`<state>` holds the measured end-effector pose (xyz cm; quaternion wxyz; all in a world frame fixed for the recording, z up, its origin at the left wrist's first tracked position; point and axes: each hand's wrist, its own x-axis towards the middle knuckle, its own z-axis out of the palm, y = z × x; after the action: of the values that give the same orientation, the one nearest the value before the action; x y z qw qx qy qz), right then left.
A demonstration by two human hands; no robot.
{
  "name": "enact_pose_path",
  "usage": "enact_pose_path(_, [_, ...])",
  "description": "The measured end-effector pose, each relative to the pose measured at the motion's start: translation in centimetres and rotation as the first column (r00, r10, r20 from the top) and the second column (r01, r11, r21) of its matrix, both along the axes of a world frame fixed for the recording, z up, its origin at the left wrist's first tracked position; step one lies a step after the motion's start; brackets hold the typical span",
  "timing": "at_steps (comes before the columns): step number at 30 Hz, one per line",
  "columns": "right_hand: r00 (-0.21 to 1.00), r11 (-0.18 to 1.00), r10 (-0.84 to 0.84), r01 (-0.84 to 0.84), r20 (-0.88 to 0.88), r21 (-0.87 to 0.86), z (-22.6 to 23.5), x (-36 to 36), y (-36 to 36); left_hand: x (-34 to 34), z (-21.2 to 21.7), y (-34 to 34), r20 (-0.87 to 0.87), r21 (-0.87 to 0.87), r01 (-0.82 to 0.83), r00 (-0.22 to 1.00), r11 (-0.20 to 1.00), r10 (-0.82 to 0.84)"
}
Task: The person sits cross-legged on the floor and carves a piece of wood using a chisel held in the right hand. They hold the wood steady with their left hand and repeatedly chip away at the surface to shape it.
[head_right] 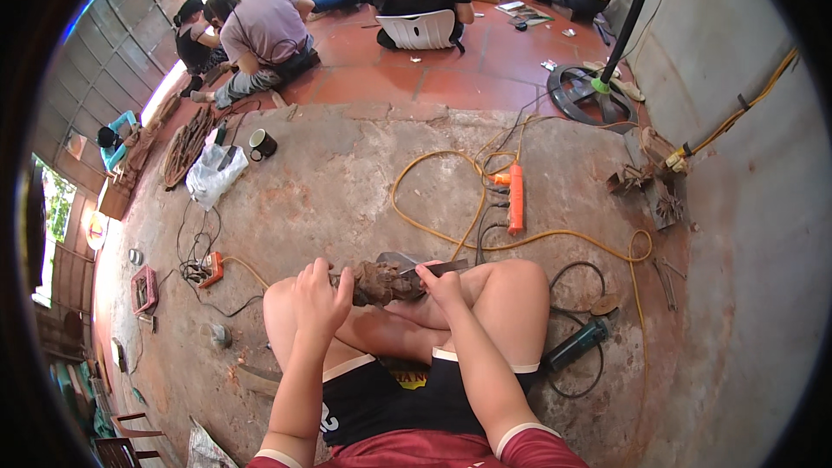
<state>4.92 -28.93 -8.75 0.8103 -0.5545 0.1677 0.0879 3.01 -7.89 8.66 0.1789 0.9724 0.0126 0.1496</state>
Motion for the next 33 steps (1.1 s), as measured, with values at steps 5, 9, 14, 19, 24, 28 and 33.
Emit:
enact_pose_path(5, [0.999, 0.997, -0.035, 0.035, 0.005, 0.076, 0.0, 0.0, -0.2, 1.8, 3.9, -1.1, -0.346, 0.137, -0.174, 0.914, 0.975, 0.211])
enact_pose_path(9, [0.997, 0.995, -0.071, 0.071, -0.002, 0.070, 0.6, 0.2, -0.3, 3.1, 3.0, -0.8, -0.294, 0.107, -0.174, 0.935, 0.979, 0.198])
enact_pose_path(14, [0.991, 0.986, -0.135, 0.136, -0.013, 0.096, 1.1, 0.7, -1.0, 5.5, 1.5, -0.1, -0.185, 0.092, -0.066, 0.979, 0.994, 0.082])
enact_pose_path(19, [0.984, 0.975, -0.168, 0.174, -0.050, 0.138, 0.8, 0.8, -1.8, 5.7, 1.4, -1.1, -0.069, 0.118, 0.272, 0.962, 0.955, -0.265])
enact_pose_path(24, [0.976, 0.958, -0.217, 0.212, 0.005, 0.191, 1.0, 1.2, -2.1, 6.1, 1.9, -1.0, -0.024, 0.168, 0.459, 0.886, 0.872, -0.462])
enact_pose_path(28, [0.985, 0.947, -0.172, 0.166, -0.001, 0.274, 1.9, 0.4, -0.9, 3.8, 1.9, 0.5, -0.087, 0.117, 0.407, 0.913, 0.906, -0.399])
enact_pose_path(33, [0.999, 0.956, 0.030, -0.038, 0.033, 0.291, 2.5, -1.0, 1.5, -1.1, 3.7, 0.2, -0.127, 0.101, 0.342, 0.936, 0.934, -0.329])
